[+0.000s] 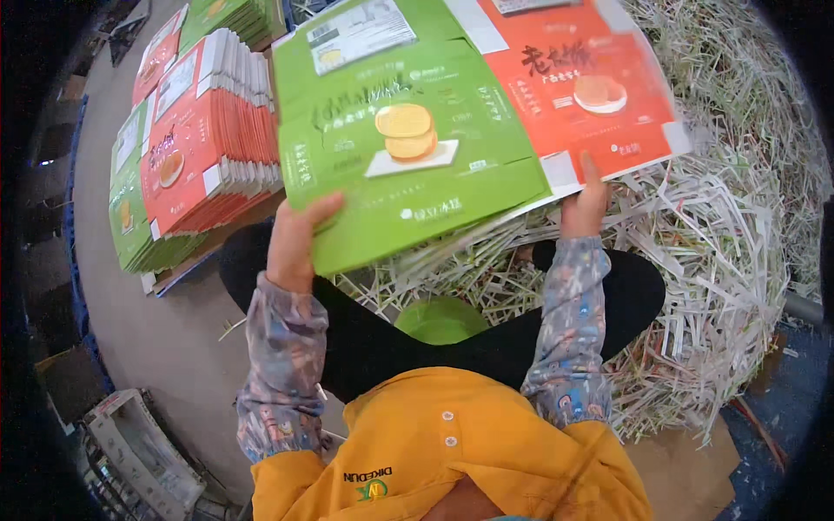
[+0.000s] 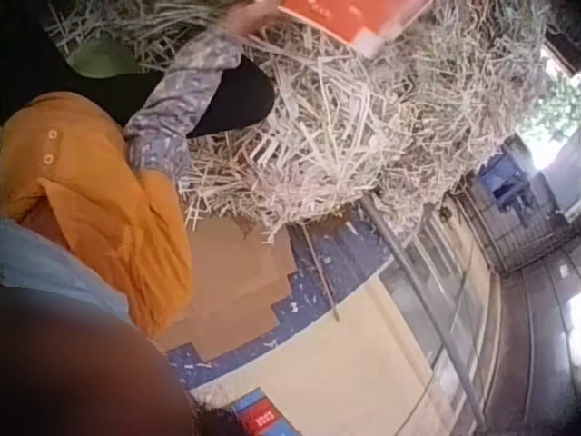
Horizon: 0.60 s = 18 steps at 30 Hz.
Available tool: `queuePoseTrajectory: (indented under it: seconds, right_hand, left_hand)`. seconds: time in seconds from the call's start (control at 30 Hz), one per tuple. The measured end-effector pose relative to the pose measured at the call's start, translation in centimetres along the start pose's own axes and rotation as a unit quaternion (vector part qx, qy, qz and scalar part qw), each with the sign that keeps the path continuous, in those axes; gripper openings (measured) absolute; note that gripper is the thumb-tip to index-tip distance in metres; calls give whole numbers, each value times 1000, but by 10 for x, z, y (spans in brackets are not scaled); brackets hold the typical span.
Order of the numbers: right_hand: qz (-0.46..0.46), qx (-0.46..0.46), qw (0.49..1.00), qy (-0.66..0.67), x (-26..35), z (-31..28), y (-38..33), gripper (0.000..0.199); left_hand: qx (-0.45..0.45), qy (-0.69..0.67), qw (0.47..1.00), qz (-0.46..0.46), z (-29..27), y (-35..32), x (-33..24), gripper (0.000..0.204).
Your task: Sorting and stacking flat printed cardboard packaging sheets in a workshop environment.
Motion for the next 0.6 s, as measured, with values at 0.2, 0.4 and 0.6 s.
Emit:
queuePoseTrajectory:
  seconds: [0.2,0.4,0.6]
  right_hand:
    - [-49,-16,998,25,-31,-18,14,32]
    - [-103,54,987,-115,5,-3,21,33]
    - [45,-39,996,70,-34,-67,54,35]
  left_hand:
    - [17,68,998,-2,-11,24,-10,25]
    - [-12,77,997,18,-52,30,-9,27]
    - [21,-25,999,-44,-69,6,-13,36]
Point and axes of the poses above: each hand's wrist, its own y-axis towards the middle knuckle, its own z-axis out of the palm, x = y × z, the point moved 9 cm from there along y, towards the middle knuckle, and after that the axes turned 10 degrees about -z, right-handed, at the moved point
